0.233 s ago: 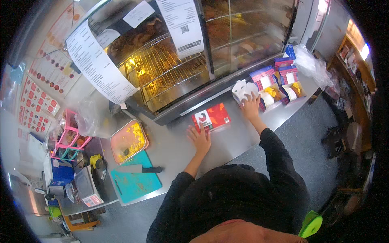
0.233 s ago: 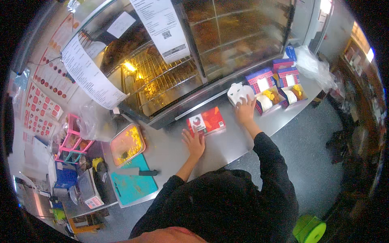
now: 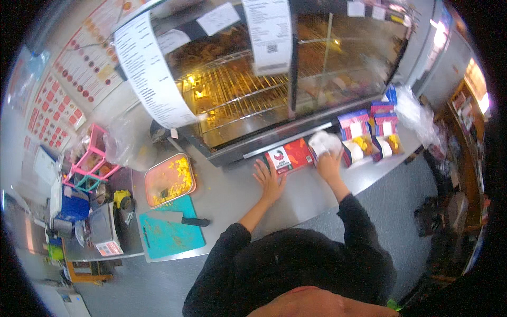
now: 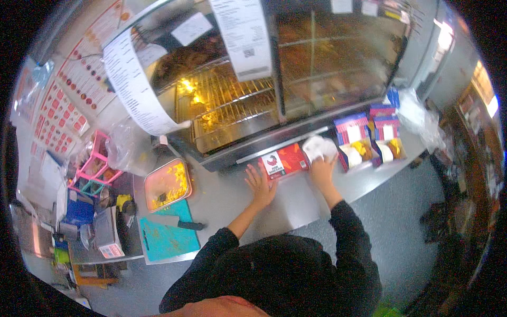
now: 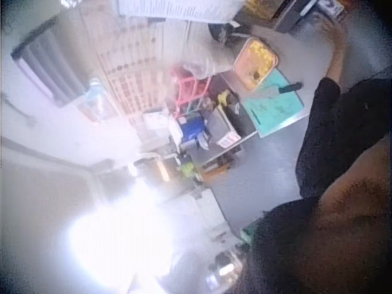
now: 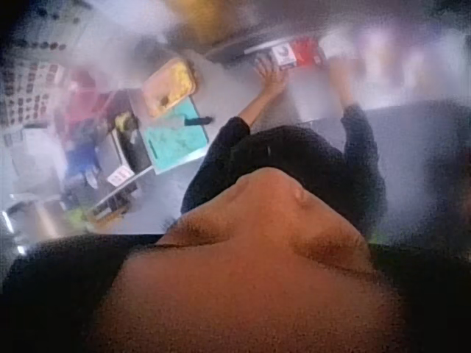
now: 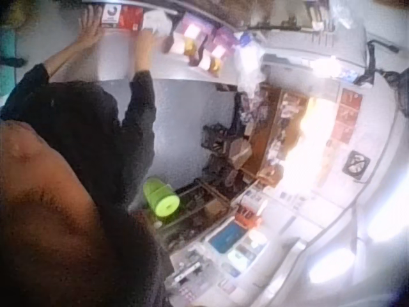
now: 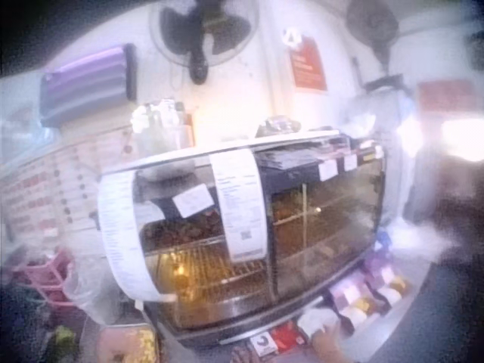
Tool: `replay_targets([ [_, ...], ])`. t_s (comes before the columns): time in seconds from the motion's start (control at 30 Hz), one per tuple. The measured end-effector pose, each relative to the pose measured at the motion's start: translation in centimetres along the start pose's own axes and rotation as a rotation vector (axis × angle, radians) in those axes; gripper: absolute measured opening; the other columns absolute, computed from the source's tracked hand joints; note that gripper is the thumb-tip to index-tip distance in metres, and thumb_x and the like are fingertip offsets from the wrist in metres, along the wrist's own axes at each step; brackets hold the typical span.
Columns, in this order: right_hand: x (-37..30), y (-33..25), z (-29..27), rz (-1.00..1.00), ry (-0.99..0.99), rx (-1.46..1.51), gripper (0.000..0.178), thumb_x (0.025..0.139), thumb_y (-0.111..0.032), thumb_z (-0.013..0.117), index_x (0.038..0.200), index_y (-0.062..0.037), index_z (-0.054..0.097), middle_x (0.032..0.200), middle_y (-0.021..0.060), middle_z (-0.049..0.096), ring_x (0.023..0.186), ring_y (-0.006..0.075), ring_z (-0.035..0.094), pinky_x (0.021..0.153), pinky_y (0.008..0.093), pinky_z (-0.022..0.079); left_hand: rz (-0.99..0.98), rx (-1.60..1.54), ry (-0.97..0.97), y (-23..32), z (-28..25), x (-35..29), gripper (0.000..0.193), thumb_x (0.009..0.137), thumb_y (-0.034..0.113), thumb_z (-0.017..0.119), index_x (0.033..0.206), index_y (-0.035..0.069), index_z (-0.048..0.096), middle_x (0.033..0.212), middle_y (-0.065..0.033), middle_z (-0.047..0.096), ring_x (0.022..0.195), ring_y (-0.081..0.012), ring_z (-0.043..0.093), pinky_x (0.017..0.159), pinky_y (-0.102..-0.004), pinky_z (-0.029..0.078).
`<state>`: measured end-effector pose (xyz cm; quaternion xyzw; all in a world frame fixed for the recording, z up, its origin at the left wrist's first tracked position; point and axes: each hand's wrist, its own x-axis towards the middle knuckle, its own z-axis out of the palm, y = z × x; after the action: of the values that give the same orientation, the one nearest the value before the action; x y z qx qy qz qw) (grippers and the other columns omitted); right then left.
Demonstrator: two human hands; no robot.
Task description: The person retrieves a printed order slip and assembles multiple food orders at a counter. They place steamed buns and fried chicken pieces into boxes, add yellow side items, and close the boxes. The person handles order slips, boxes, buns, chicken, and side items throughout the process.
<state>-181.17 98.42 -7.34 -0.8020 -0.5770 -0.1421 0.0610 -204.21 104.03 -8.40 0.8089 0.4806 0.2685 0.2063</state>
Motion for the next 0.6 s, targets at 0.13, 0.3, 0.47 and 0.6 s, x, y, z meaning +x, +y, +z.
replay_targets([
  [0.13, -1.6, -0.2, -1.1, -0.002, -0.118, 0.102, 0.018, 0.075, -0.024, 0.057, 0.081, -0.0101, 0.066, 0.091, 0.0067, 0.063, 0.099, 0.0269, 0.054, 0.098, 0.0697, 0.004, 0.116, -0.055, 0.082, 1.7, -5.7, -0.1, 0.078, 0.085, 0.045, 0.048, 0.142, 0.008, 0.01, 0.145, -0.0251, -0.001, 0.131, -0.0498, -0.001, 0.096, -0.0681, -0.001],
  [0.3, -0.5, -0.2, -2.6, 0.102, -0.11, -0.019, 0.033, 0.078, -0.031, 0.057, 0.103, -0.009, 0.059, 0.108, 0.0088, 0.057, 0.11, 0.0276, 0.047, 0.099, 0.0674, 0.005, 0.083, -0.025, -0.744, -1.3, -14.5, -3.4, 0.067, 0.085, 0.044, 0.051, 0.138, 0.012, 0.025, 0.134, -0.0189, 0.035, 0.129, -0.0364, 0.025, 0.104, -0.0579, 0.003],
  [0.47, 1.6, -5.7, -6.0, -0.033, 0.228, 0.428, 0.056, 0.079, -0.027, 0.059, 0.127, -0.0024, 0.041, 0.13, 0.0174, 0.042, 0.124, 0.0345, 0.035, 0.105, 0.058, 0.007, -0.076, -0.169, -0.257, -3.5, -16.4, -8.6, 0.058, 0.086, 0.047, 0.049, 0.129, 0.008, 0.04, 0.12, -0.0134, 0.049, 0.122, -0.0297, 0.038, 0.103, -0.053, 0.018],
  [0.6, -1.8, -17.3, -8.0, -0.522, 0.169, 1.278, 0.057, 0.078, -0.021, 0.058, 0.129, -0.0028, 0.041, 0.133, 0.0179, 0.04, 0.124, 0.0348, 0.035, 0.106, 0.052, 0.018, -0.604, -1.111, 0.41, -2.8, -15.4, -11.7, 0.063, 0.086, 0.055, 0.042, 0.127, 0.008, 0.044, 0.119, -0.0078, 0.05, 0.119, -0.0254, 0.04, 0.101, -0.0469, 0.026],
])
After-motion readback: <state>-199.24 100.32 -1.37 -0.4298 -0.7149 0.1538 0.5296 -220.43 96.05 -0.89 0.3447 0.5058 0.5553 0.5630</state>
